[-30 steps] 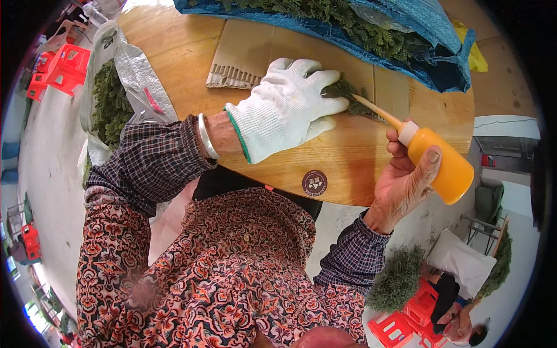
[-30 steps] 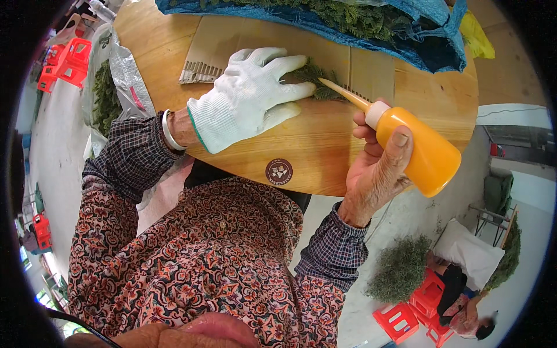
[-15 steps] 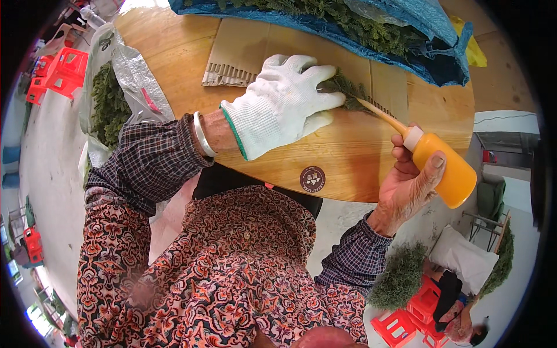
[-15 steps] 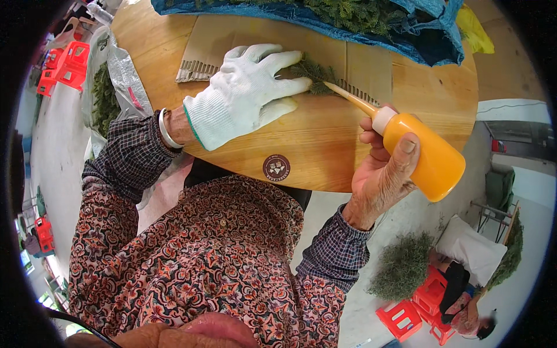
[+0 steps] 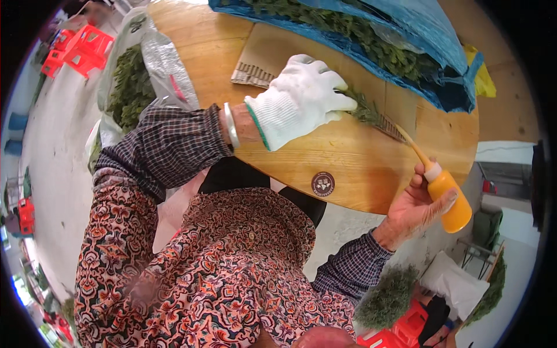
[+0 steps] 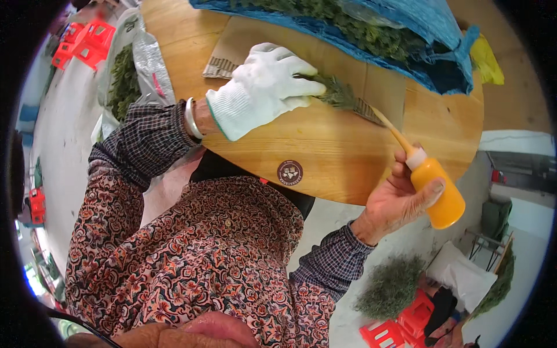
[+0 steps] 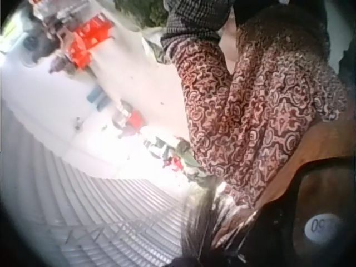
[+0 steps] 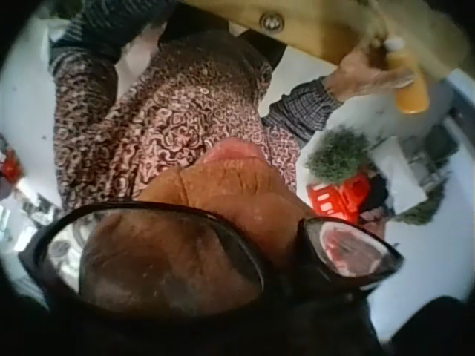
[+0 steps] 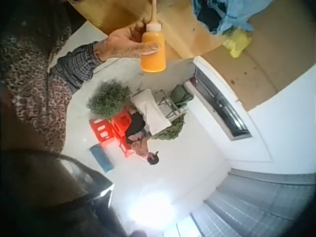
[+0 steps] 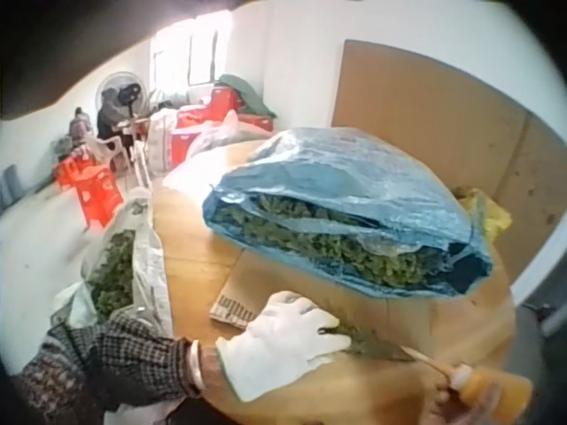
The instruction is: Apply adhesive to artificial plant components to assemble foliage.
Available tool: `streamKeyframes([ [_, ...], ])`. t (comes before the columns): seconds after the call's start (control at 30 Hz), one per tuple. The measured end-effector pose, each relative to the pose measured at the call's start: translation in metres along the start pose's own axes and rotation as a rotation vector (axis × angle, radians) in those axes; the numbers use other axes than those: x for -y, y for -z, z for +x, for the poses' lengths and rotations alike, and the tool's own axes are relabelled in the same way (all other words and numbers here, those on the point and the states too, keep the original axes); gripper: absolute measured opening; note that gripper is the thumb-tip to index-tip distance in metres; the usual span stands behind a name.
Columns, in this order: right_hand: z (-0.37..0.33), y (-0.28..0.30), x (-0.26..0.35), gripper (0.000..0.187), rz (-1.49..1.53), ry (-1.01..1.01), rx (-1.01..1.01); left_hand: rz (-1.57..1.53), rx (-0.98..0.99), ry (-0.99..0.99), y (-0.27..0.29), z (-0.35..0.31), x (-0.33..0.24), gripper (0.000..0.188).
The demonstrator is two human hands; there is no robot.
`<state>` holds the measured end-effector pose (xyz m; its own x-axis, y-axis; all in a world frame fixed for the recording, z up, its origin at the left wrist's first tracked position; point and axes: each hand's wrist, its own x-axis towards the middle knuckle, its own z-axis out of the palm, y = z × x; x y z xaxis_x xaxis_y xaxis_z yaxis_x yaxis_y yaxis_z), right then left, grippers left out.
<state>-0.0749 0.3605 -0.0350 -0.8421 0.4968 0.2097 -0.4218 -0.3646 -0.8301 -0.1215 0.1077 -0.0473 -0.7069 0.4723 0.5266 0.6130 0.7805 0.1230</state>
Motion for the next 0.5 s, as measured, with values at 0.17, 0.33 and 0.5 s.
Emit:
streamKeyframes([
  [0.17, 0.004, 0.006, -0.008, 0.051, 0.052, -0.032, -0.022, 0.051, 0.026, 0.086, 0.002, 0.005, 0.001, 0.033],
  [0.33, 0.006, 0.004, -0.013, 0.05, 0.052, -0.009, -0.058, 0.074, -0.066, 0.152, 0.002, 0.012, 0.001, 0.039],
  [0.5, 0.009, 0.007, -0.016, 0.049, 0.036, -0.027, -0.025, -0.012, -0.035, 0.188, -0.008, 0.027, 0.009, 0.043],
])
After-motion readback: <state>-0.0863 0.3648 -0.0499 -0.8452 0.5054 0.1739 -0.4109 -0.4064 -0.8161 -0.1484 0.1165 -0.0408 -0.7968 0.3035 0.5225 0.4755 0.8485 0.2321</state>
